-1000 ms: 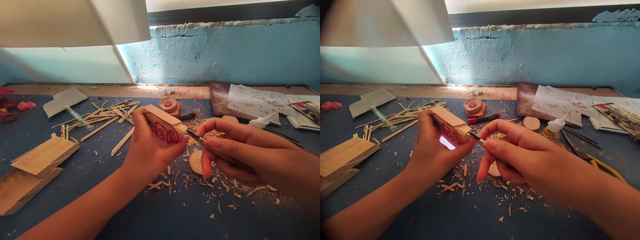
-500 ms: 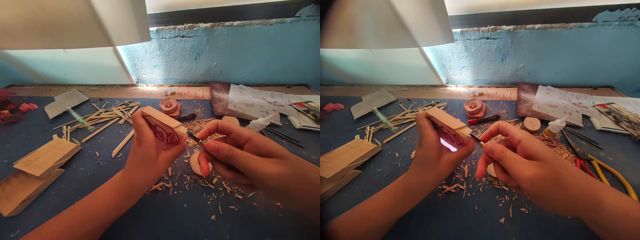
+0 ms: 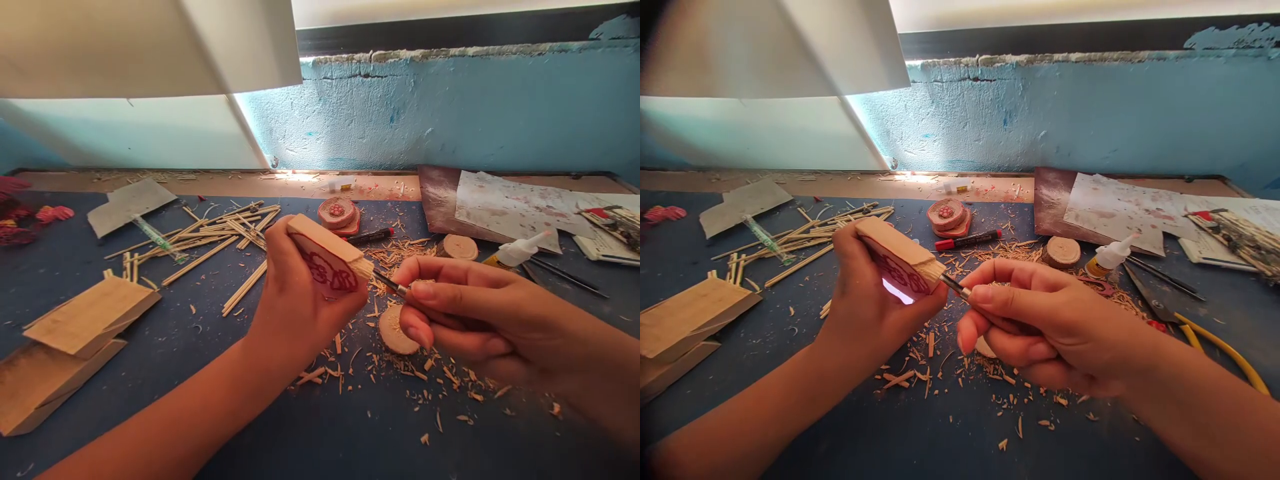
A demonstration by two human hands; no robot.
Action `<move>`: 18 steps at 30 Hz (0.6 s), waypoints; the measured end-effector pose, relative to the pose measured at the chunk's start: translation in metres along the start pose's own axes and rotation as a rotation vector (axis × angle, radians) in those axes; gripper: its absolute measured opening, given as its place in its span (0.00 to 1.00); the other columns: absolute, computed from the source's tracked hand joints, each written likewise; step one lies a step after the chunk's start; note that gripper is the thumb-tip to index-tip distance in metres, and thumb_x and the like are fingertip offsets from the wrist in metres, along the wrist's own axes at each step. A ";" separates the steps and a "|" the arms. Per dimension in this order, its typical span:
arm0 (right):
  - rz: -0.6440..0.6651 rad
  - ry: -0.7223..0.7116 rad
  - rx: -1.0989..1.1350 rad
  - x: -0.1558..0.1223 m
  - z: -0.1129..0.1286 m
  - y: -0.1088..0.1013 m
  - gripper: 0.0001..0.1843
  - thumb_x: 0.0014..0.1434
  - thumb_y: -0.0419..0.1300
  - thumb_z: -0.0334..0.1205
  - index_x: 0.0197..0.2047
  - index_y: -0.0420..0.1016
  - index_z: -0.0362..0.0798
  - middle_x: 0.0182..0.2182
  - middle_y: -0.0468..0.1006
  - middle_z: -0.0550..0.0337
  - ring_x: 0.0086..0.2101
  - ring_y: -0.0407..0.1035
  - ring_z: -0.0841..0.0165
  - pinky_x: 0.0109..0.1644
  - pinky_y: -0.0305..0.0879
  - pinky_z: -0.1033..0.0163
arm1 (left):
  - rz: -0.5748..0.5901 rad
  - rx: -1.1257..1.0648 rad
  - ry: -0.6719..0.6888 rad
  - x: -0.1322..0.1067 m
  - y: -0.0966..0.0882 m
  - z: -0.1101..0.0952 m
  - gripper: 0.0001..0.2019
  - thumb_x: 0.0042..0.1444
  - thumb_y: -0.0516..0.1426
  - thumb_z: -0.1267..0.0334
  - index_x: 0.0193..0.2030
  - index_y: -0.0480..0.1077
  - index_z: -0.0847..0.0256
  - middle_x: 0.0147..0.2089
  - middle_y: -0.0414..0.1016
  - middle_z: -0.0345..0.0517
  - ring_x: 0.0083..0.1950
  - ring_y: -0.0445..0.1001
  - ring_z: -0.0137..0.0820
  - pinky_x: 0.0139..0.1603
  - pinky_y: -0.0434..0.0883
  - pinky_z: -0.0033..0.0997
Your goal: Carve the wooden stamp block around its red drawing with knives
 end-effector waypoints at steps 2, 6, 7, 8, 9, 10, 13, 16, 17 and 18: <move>0.006 -0.034 -0.077 0.000 0.001 0.002 0.17 0.78 0.74 0.52 0.56 0.73 0.55 0.38 0.88 0.63 0.19 0.41 0.84 0.16 0.42 0.77 | -0.005 0.021 -0.005 0.000 -0.001 -0.001 0.43 0.50 0.76 0.68 0.63 0.54 0.48 0.60 0.75 0.49 0.57 0.82 0.49 0.61 0.86 0.55; -0.063 -0.195 -0.349 -0.003 0.013 0.004 0.17 0.82 0.69 0.57 0.58 0.73 0.54 0.39 0.87 0.61 0.22 0.52 0.81 0.19 0.44 0.75 | 0.003 -0.001 -0.012 0.001 -0.001 -0.002 0.41 0.50 0.76 0.67 0.61 0.54 0.47 0.56 0.74 0.46 0.53 0.82 0.46 0.55 0.87 0.50; -0.079 -0.229 -0.385 -0.005 0.016 0.004 0.17 0.83 0.69 0.57 0.58 0.73 0.55 0.39 0.87 0.60 0.23 0.54 0.80 0.20 0.44 0.75 | 0.001 -0.012 -0.009 0.001 -0.002 -0.003 0.41 0.51 0.75 0.67 0.61 0.54 0.48 0.56 0.74 0.46 0.53 0.82 0.46 0.55 0.87 0.51; -0.087 -0.249 -0.400 -0.006 0.018 0.004 0.17 0.83 0.68 0.57 0.58 0.74 0.55 0.39 0.87 0.60 0.24 0.55 0.80 0.21 0.44 0.75 | 0.001 -0.021 -0.004 0.002 -0.002 -0.003 0.40 0.51 0.75 0.67 0.61 0.54 0.48 0.57 0.74 0.46 0.54 0.82 0.47 0.57 0.87 0.51; -0.086 -0.245 -0.395 -0.006 0.018 0.004 0.16 0.83 0.68 0.57 0.58 0.74 0.55 0.39 0.88 0.60 0.24 0.54 0.80 0.21 0.44 0.75 | 0.002 -0.029 0.001 0.002 -0.002 -0.004 0.40 0.51 0.75 0.67 0.61 0.55 0.48 0.58 0.75 0.47 0.55 0.82 0.47 0.59 0.87 0.52; -0.070 -0.219 -0.368 -0.005 0.015 0.005 0.16 0.83 0.68 0.57 0.58 0.74 0.55 0.39 0.88 0.60 0.23 0.53 0.80 0.20 0.44 0.76 | 0.001 -0.035 0.004 0.002 -0.003 -0.005 0.40 0.51 0.75 0.68 0.62 0.55 0.48 0.58 0.75 0.47 0.55 0.82 0.47 0.60 0.87 0.53; 0.018 -0.093 -0.162 -0.001 0.004 0.006 0.16 0.81 0.72 0.54 0.56 0.74 0.55 0.38 0.88 0.63 0.19 0.44 0.83 0.17 0.42 0.77 | 0.005 -0.043 -0.001 0.002 -0.003 -0.005 0.40 0.53 0.74 0.69 0.63 0.55 0.48 0.59 0.75 0.47 0.55 0.82 0.47 0.60 0.87 0.52; 0.038 -0.019 0.038 0.002 -0.003 0.005 0.16 0.78 0.75 0.49 0.56 0.75 0.54 0.36 0.88 0.64 0.16 0.36 0.86 0.15 0.37 0.77 | -0.002 -0.029 -0.008 0.003 -0.004 -0.005 0.39 0.53 0.73 0.68 0.63 0.55 0.47 0.58 0.74 0.46 0.54 0.81 0.46 0.58 0.86 0.52; 0.027 -0.012 0.059 0.003 -0.004 0.004 0.16 0.78 0.75 0.48 0.56 0.75 0.54 0.36 0.88 0.64 0.16 0.35 0.87 0.15 0.37 0.77 | -0.004 -0.028 -0.004 0.003 -0.004 -0.005 0.39 0.54 0.73 0.68 0.63 0.55 0.47 0.58 0.74 0.46 0.54 0.81 0.46 0.58 0.86 0.52; 0.025 -0.016 0.054 0.004 -0.004 0.004 0.16 0.77 0.75 0.48 0.57 0.75 0.53 0.37 0.88 0.64 0.16 0.36 0.86 0.15 0.38 0.77 | -0.006 -0.026 0.002 0.003 -0.004 -0.005 0.39 0.54 0.73 0.68 0.64 0.55 0.48 0.58 0.74 0.47 0.54 0.81 0.46 0.59 0.86 0.52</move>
Point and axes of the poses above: each hand's wrist, its own x-axis towards the middle knuckle, its own y-axis out of the palm, z = x × y, the point moved 10 cm from there along x, towards the middle knuckle
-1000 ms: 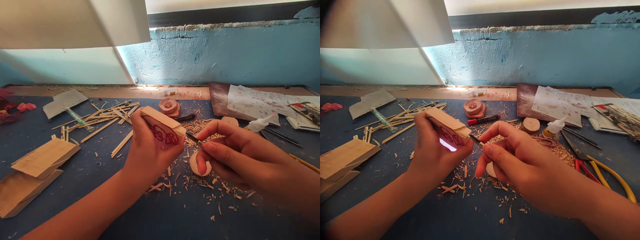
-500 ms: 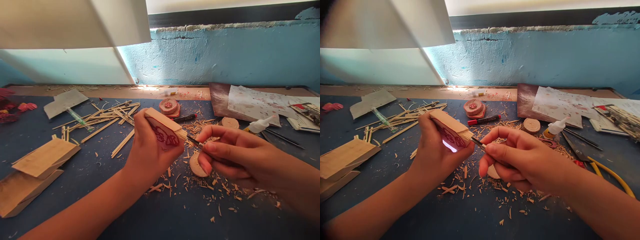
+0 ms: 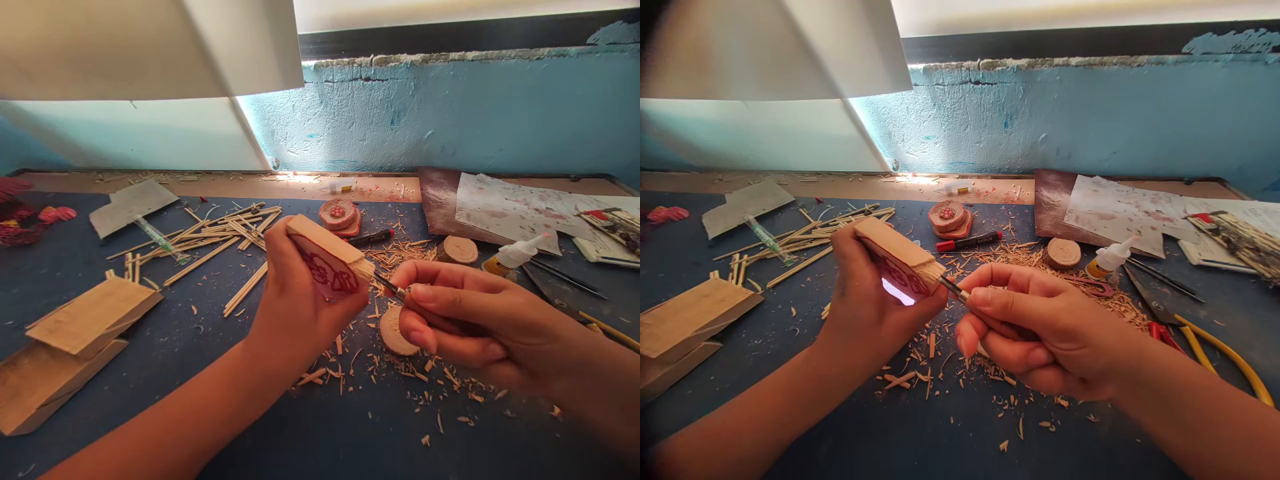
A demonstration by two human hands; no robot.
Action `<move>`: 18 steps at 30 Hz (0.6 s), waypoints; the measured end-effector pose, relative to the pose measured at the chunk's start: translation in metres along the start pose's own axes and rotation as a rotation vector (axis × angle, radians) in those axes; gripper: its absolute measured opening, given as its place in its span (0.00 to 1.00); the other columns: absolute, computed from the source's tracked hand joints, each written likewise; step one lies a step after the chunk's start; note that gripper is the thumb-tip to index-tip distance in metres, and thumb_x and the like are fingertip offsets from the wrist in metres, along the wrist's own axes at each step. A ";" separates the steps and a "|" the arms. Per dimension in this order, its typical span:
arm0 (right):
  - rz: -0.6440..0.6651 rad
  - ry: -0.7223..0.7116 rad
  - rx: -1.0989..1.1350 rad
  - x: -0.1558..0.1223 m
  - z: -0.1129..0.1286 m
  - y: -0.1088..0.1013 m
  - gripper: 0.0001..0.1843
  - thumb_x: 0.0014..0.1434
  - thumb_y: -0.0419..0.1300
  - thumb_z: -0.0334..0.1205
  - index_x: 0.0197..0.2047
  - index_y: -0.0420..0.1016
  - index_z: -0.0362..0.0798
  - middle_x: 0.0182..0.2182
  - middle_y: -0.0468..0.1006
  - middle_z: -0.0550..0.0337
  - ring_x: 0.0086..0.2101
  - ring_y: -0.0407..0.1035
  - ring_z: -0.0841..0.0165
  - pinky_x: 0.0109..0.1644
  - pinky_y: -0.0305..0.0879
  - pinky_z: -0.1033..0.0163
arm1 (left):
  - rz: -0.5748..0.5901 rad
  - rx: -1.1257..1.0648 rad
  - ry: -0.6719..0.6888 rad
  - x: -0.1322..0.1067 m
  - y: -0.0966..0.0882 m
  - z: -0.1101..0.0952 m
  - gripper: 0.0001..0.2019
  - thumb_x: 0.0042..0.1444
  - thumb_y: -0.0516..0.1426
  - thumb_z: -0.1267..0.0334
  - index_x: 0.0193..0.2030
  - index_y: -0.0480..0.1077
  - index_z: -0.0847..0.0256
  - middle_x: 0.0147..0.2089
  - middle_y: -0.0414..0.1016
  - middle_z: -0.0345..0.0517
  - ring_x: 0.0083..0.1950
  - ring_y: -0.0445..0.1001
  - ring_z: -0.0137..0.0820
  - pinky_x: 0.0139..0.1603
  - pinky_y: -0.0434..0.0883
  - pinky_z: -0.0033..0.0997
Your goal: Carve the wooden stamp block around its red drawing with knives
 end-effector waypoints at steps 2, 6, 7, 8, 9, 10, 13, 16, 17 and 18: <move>0.002 -0.037 -0.061 0.000 0.002 0.003 0.17 0.78 0.75 0.50 0.57 0.74 0.54 0.37 0.87 0.63 0.17 0.40 0.85 0.15 0.40 0.78 | -0.008 0.016 0.007 -0.001 0.000 0.001 0.40 0.53 0.74 0.67 0.65 0.55 0.48 0.59 0.73 0.48 0.56 0.81 0.47 0.60 0.86 0.54; -0.048 -0.110 -0.265 -0.004 0.009 0.004 0.17 0.81 0.71 0.55 0.56 0.72 0.54 0.38 0.86 0.63 0.20 0.48 0.82 0.17 0.42 0.78 | -0.019 0.080 -0.005 -0.003 -0.002 0.005 0.43 0.53 0.74 0.64 0.68 0.55 0.49 0.63 0.71 0.53 0.61 0.80 0.53 0.63 0.84 0.61; -0.063 -0.126 -0.297 -0.005 0.010 0.003 0.17 0.82 0.70 0.56 0.56 0.72 0.54 0.38 0.86 0.63 0.21 0.49 0.82 0.18 0.42 0.78 | -0.018 0.090 -0.010 -0.003 -0.002 0.005 0.42 0.53 0.73 0.64 0.68 0.55 0.50 0.63 0.70 0.53 0.62 0.79 0.53 0.64 0.84 0.62; -0.062 -0.137 -0.307 -0.005 0.011 0.003 0.17 0.82 0.70 0.56 0.56 0.72 0.54 0.39 0.86 0.63 0.21 0.49 0.82 0.18 0.41 0.78 | -0.020 0.096 -0.010 -0.004 -0.003 0.005 0.42 0.53 0.73 0.64 0.68 0.55 0.50 0.63 0.70 0.53 0.62 0.79 0.53 0.64 0.83 0.62; -0.048 -0.133 -0.290 -0.005 0.011 0.003 0.17 0.82 0.70 0.56 0.57 0.72 0.54 0.39 0.87 0.62 0.21 0.49 0.82 0.18 0.41 0.78 | -0.023 0.098 -0.008 -0.004 -0.004 0.004 0.42 0.53 0.73 0.64 0.69 0.55 0.50 0.63 0.70 0.53 0.62 0.79 0.52 0.64 0.83 0.60; -0.021 -0.112 -0.246 -0.004 0.008 0.004 0.17 0.81 0.71 0.55 0.57 0.72 0.54 0.39 0.88 0.62 0.20 0.47 0.83 0.17 0.41 0.77 | -0.024 0.095 -0.003 -0.005 -0.004 0.003 0.43 0.53 0.73 0.64 0.69 0.55 0.49 0.63 0.69 0.52 0.61 0.79 0.51 0.63 0.84 0.58; 0.054 -0.030 -0.100 0.000 0.000 0.007 0.18 0.79 0.74 0.53 0.56 0.72 0.54 0.38 0.89 0.62 0.17 0.42 0.85 0.16 0.42 0.76 | -0.018 0.082 0.020 -0.006 -0.003 0.001 0.45 0.52 0.74 0.64 0.71 0.55 0.48 0.62 0.70 0.50 0.57 0.78 0.48 0.59 0.84 0.53; 0.023 -0.044 -0.142 0.002 0.003 0.003 0.18 0.80 0.73 0.53 0.55 0.71 0.53 0.39 0.89 0.61 0.18 0.44 0.84 0.16 0.42 0.77 | -0.029 0.112 0.038 -0.006 -0.003 0.001 0.46 0.51 0.74 0.63 0.72 0.55 0.50 0.63 0.69 0.52 0.60 0.78 0.51 0.62 0.83 0.58; 0.002 -0.053 -0.183 0.002 0.005 0.002 0.18 0.80 0.72 0.54 0.55 0.71 0.53 0.40 0.89 0.60 0.19 0.45 0.84 0.17 0.43 0.77 | -0.030 0.126 0.038 -0.006 -0.003 0.002 0.47 0.52 0.74 0.63 0.73 0.55 0.50 0.63 0.69 0.53 0.61 0.78 0.52 0.64 0.83 0.60; -0.017 -0.056 -0.215 0.001 0.007 0.001 0.18 0.81 0.71 0.55 0.55 0.71 0.53 0.40 0.89 0.60 0.19 0.46 0.83 0.17 0.43 0.77 | -0.028 0.136 0.038 -0.006 -0.003 0.002 0.47 0.53 0.74 0.62 0.73 0.55 0.50 0.64 0.68 0.53 0.63 0.77 0.53 0.65 0.82 0.61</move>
Point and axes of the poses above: each hand's wrist, its own x-axis towards the middle knuckle, its own y-axis out of the palm, z = x × y, the point moved 10 cm from there along x, towards the middle knuckle
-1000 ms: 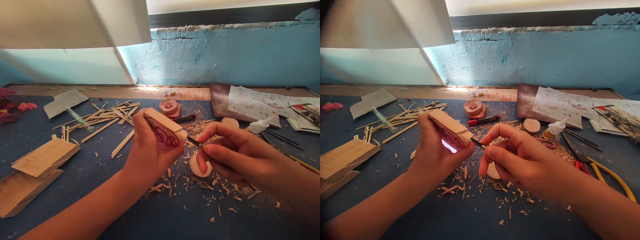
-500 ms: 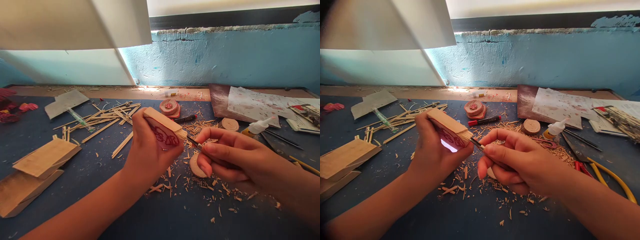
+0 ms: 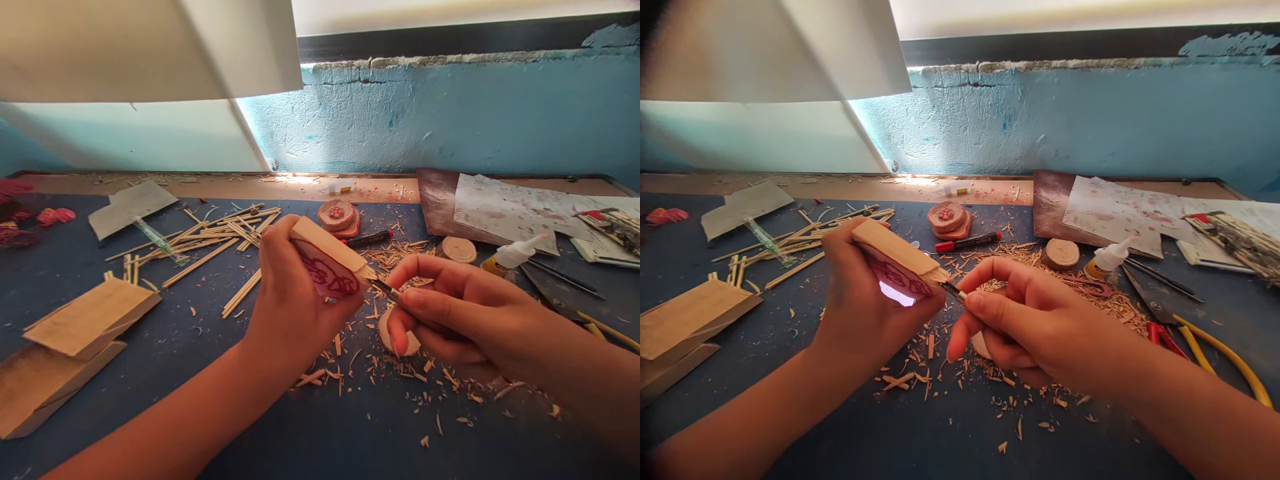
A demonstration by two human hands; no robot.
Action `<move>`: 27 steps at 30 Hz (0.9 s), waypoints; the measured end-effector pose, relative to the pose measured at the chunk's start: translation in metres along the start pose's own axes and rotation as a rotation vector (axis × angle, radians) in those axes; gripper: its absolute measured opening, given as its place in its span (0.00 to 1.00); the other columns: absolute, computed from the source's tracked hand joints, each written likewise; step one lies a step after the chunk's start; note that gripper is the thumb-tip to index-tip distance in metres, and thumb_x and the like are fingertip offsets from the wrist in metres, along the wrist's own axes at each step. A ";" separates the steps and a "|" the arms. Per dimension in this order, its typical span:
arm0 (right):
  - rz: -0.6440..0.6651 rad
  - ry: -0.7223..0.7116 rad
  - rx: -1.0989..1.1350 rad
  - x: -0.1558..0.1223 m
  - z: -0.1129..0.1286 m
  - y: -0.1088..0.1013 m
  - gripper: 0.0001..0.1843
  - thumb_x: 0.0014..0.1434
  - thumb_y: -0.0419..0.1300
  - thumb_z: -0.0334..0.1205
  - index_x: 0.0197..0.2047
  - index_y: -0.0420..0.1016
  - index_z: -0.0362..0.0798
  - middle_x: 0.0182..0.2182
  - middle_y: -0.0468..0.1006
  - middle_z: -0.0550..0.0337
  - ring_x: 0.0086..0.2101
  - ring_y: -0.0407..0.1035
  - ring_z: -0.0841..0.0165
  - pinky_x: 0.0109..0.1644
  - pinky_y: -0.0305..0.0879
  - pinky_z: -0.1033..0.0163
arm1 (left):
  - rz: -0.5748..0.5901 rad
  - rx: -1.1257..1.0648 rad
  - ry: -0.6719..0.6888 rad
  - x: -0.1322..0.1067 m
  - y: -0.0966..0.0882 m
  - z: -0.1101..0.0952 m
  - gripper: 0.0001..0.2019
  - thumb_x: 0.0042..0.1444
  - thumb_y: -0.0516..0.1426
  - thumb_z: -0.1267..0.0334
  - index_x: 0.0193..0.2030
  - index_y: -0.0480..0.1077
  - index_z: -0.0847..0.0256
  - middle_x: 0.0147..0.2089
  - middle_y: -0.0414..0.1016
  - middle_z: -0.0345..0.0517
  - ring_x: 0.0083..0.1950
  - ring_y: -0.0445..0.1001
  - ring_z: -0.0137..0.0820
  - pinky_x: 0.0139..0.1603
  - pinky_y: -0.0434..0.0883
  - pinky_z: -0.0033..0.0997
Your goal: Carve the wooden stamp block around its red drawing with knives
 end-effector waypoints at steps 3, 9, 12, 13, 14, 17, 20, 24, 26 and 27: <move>-0.005 0.053 0.021 0.000 -0.004 0.000 0.20 0.79 0.73 0.56 0.55 0.70 0.53 0.40 0.89 0.60 0.19 0.45 0.83 0.16 0.41 0.76 | 0.007 0.023 0.013 0.001 -0.001 0.000 0.47 0.55 0.75 0.62 0.74 0.54 0.48 0.64 0.68 0.53 0.64 0.76 0.54 0.67 0.81 0.62; -0.060 -0.071 -0.115 0.001 0.001 -0.002 0.22 0.80 0.71 0.60 0.55 0.69 0.54 0.39 0.88 0.60 0.21 0.49 0.81 0.19 0.42 0.74 | 0.002 0.069 0.064 0.003 -0.004 -0.005 0.47 0.55 0.76 0.62 0.74 0.54 0.49 0.64 0.68 0.55 0.62 0.75 0.55 0.67 0.80 0.65; -0.019 -0.031 -0.067 0.002 -0.004 -0.001 0.21 0.80 0.71 0.58 0.54 0.68 0.54 0.39 0.88 0.61 0.20 0.47 0.82 0.18 0.41 0.74 | 0.014 0.070 0.077 0.004 -0.004 -0.007 0.45 0.58 0.75 0.61 0.74 0.54 0.50 0.64 0.68 0.55 0.62 0.75 0.54 0.68 0.80 0.64; 0.012 0.013 -0.003 0.002 -0.009 0.001 0.21 0.80 0.72 0.57 0.54 0.68 0.54 0.39 0.89 0.61 0.19 0.44 0.82 0.17 0.40 0.74 | 0.011 0.075 0.082 0.004 -0.004 -0.008 0.44 0.58 0.75 0.61 0.74 0.54 0.50 0.64 0.68 0.55 0.62 0.75 0.54 0.68 0.80 0.64; 0.034 0.050 0.050 0.002 -0.012 0.002 0.21 0.79 0.73 0.56 0.54 0.68 0.54 0.39 0.89 0.61 0.19 0.42 0.83 0.16 0.39 0.74 | 0.007 0.081 0.090 0.004 -0.004 -0.009 0.44 0.59 0.74 0.61 0.74 0.55 0.51 0.63 0.69 0.55 0.61 0.75 0.54 0.67 0.80 0.64; 0.001 0.013 -0.006 0.003 -0.011 -0.002 0.20 0.80 0.71 0.57 0.55 0.68 0.54 0.39 0.89 0.61 0.20 0.45 0.82 0.18 0.41 0.73 | 0.002 0.093 0.108 0.004 -0.004 -0.010 0.43 0.57 0.74 0.61 0.73 0.56 0.51 0.61 0.70 0.54 0.60 0.75 0.55 0.66 0.81 0.63; -0.078 -0.132 -0.181 0.001 0.002 -0.006 0.19 0.83 0.68 0.58 0.56 0.69 0.54 0.39 0.87 0.60 0.23 0.54 0.80 0.22 0.47 0.74 | 0.009 0.109 0.107 0.003 -0.002 -0.008 0.45 0.56 0.74 0.61 0.74 0.56 0.50 0.62 0.70 0.54 0.61 0.76 0.55 0.68 0.81 0.64; 0.013 0.052 0.013 0.003 -0.013 -0.005 0.18 0.81 0.70 0.55 0.55 0.68 0.55 0.39 0.89 0.62 0.19 0.43 0.82 0.17 0.42 0.75 | 0.001 0.136 0.126 0.002 -0.002 -0.012 0.43 0.58 0.73 0.61 0.75 0.57 0.52 0.62 0.71 0.56 0.60 0.74 0.55 0.67 0.80 0.64; 0.036 0.107 0.095 0.003 -0.016 -0.006 0.20 0.79 0.72 0.54 0.55 0.68 0.55 0.39 0.90 0.62 0.19 0.39 0.83 0.16 0.40 0.75 | -0.003 0.138 0.138 0.002 -0.003 -0.015 0.42 0.59 0.73 0.62 0.75 0.57 0.52 0.62 0.71 0.55 0.59 0.74 0.53 0.66 0.80 0.61; 0.034 0.100 0.081 0.004 -0.015 -0.007 0.20 0.79 0.72 0.55 0.54 0.68 0.55 0.39 0.89 0.61 0.19 0.40 0.82 0.16 0.40 0.74 | 0.001 0.142 0.136 0.002 -0.003 -0.015 0.42 0.59 0.73 0.63 0.75 0.57 0.52 0.62 0.71 0.54 0.59 0.74 0.53 0.66 0.80 0.60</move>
Point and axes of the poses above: each hand's wrist, its own x-axis towards the middle knuckle, its own y-axis out of the palm, z = x × y, the point moved 10 cm from there along x, towards the middle knuckle
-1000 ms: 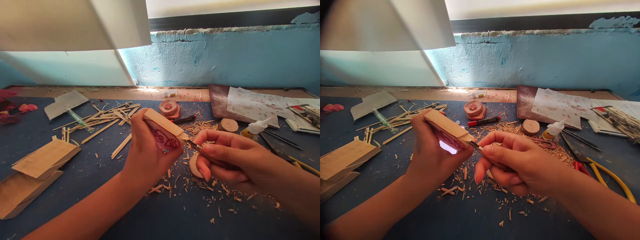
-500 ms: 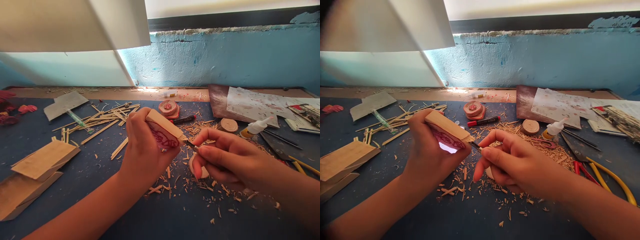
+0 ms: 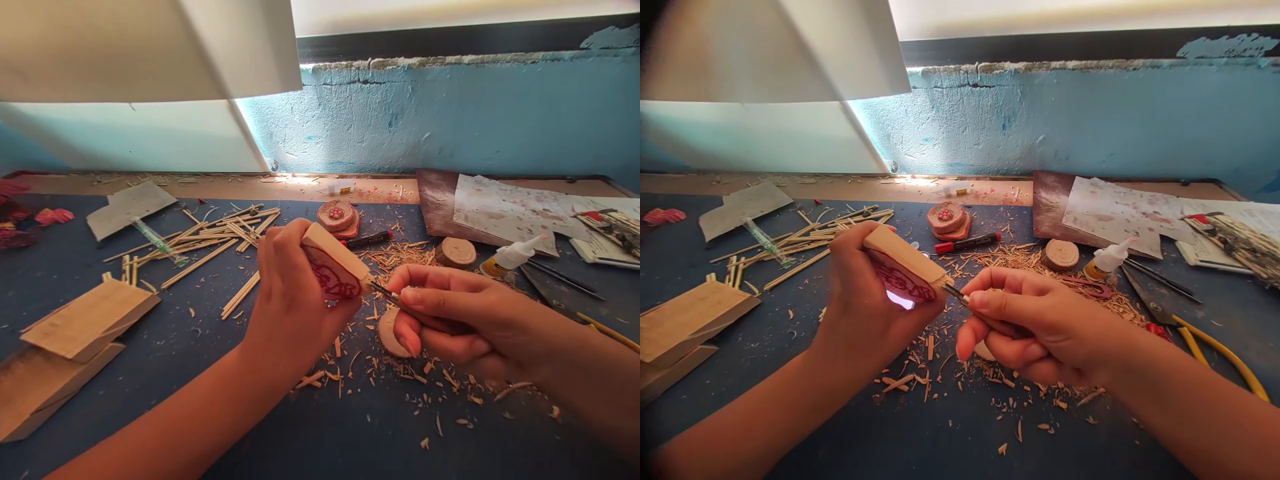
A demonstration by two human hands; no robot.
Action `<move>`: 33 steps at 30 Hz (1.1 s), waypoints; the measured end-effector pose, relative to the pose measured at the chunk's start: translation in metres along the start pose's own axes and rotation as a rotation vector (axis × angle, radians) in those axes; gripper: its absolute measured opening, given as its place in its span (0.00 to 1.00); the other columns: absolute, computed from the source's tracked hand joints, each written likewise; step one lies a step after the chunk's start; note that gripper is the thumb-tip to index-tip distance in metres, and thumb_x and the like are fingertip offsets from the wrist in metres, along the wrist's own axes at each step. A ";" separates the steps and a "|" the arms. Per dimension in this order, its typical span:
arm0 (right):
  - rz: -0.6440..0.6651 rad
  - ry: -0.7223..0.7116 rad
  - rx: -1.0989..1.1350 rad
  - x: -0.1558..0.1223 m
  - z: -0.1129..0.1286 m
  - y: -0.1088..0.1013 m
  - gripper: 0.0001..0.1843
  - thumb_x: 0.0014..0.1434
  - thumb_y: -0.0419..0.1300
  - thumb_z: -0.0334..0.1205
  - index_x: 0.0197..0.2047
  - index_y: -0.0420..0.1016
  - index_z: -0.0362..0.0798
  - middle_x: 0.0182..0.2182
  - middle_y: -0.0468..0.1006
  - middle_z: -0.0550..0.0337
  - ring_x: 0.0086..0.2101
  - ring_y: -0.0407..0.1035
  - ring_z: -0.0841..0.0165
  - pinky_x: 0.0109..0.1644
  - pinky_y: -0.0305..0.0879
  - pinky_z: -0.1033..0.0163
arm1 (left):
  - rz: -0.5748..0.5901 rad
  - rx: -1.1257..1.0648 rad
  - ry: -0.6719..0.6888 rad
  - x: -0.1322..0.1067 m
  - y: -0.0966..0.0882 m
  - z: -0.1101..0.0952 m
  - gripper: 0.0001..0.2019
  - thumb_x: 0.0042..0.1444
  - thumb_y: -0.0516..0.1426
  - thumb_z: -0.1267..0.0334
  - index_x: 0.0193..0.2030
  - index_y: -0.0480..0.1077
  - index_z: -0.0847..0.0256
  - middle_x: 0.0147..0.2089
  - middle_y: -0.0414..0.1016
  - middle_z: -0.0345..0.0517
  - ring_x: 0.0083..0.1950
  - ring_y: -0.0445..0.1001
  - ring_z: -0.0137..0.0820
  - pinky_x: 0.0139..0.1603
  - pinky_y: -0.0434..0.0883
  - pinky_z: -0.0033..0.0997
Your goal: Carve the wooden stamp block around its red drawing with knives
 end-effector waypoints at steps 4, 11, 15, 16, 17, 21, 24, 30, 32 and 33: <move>-0.134 -0.188 -0.383 -0.003 0.018 -0.004 0.21 0.80 0.70 0.60 0.55 0.70 0.54 0.40 0.90 0.58 0.21 0.54 0.79 0.20 0.48 0.73 | 0.025 0.037 -0.021 -0.001 0.002 0.001 0.43 0.56 0.72 0.67 0.75 0.58 0.53 0.62 0.71 0.54 0.59 0.74 0.53 0.67 0.79 0.60; -0.024 -0.007 -0.048 -0.002 0.000 -0.003 0.21 0.78 0.74 0.57 0.54 0.69 0.55 0.39 0.90 0.62 0.18 0.40 0.82 0.17 0.39 0.73 | 0.045 0.046 -0.003 0.001 0.001 -0.004 0.43 0.58 0.70 0.67 0.76 0.56 0.52 0.62 0.71 0.55 0.59 0.73 0.53 0.67 0.80 0.61; -0.012 -0.048 -0.029 0.001 0.003 -0.002 0.21 0.77 0.75 0.56 0.56 0.70 0.55 0.39 0.89 0.63 0.18 0.42 0.83 0.17 0.40 0.74 | 0.040 0.066 -0.006 0.002 -0.001 -0.004 0.41 0.60 0.70 0.65 0.76 0.57 0.54 0.61 0.70 0.56 0.59 0.73 0.54 0.67 0.79 0.63; -0.033 -0.086 -0.092 0.000 0.005 -0.001 0.21 0.78 0.74 0.57 0.56 0.70 0.55 0.39 0.89 0.63 0.19 0.45 0.82 0.17 0.42 0.74 | 0.042 0.070 -0.007 0.002 0.000 -0.004 0.41 0.60 0.69 0.65 0.76 0.58 0.55 0.61 0.70 0.56 0.59 0.72 0.54 0.67 0.79 0.63; -0.063 -0.130 -0.159 0.000 0.008 0.000 0.21 0.79 0.72 0.58 0.56 0.69 0.55 0.39 0.89 0.62 0.20 0.48 0.81 0.18 0.43 0.74 | 0.046 0.073 -0.006 0.002 0.000 -0.003 0.40 0.59 0.69 0.65 0.76 0.58 0.55 0.61 0.69 0.56 0.59 0.72 0.54 0.66 0.79 0.63; -0.164 -0.230 -0.326 -0.004 0.014 0.005 0.22 0.81 0.69 0.61 0.57 0.69 0.54 0.38 0.87 0.61 0.23 0.55 0.79 0.22 0.48 0.74 | 0.052 0.077 -0.002 0.002 0.002 -0.003 0.42 0.57 0.70 0.67 0.75 0.58 0.55 0.60 0.70 0.55 0.58 0.72 0.54 0.66 0.78 0.63; -0.171 -0.208 -0.308 -0.003 0.013 0.004 0.23 0.80 0.70 0.62 0.55 0.69 0.55 0.37 0.87 0.62 0.23 0.53 0.79 0.21 0.48 0.74 | 0.060 0.061 0.003 0.001 0.004 -0.003 0.44 0.54 0.70 0.70 0.75 0.57 0.54 0.60 0.70 0.55 0.58 0.72 0.53 0.65 0.78 0.61; -0.062 -0.038 0.097 0.004 -0.006 0.000 0.23 0.74 0.78 0.54 0.55 0.69 0.56 0.36 0.86 0.67 0.19 0.39 0.83 0.16 0.37 0.77 | 0.054 0.062 -0.006 0.001 0.002 -0.002 0.44 0.55 0.71 0.69 0.76 0.57 0.54 0.61 0.70 0.55 0.58 0.73 0.53 0.66 0.79 0.60; -0.071 -0.043 0.130 0.005 -0.008 -0.002 0.23 0.74 0.78 0.53 0.54 0.69 0.56 0.36 0.86 0.67 0.19 0.38 0.83 0.16 0.35 0.77 | 0.061 0.054 -0.008 0.001 0.002 -0.002 0.43 0.56 0.70 0.68 0.76 0.57 0.55 0.61 0.70 0.55 0.59 0.73 0.53 0.66 0.79 0.60; -0.069 -0.056 0.114 0.005 -0.008 -0.002 0.23 0.74 0.78 0.54 0.54 0.69 0.56 0.36 0.86 0.68 0.19 0.39 0.83 0.16 0.36 0.77 | 0.065 0.046 -0.008 0.000 0.002 -0.002 0.43 0.57 0.70 0.68 0.76 0.56 0.56 0.61 0.70 0.56 0.59 0.73 0.53 0.66 0.79 0.60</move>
Point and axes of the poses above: each hand's wrist, its own x-axis towards the middle knuckle, its own y-axis out of the palm, z = x × y, the point moved 10 cm from there along x, towards the middle knuckle
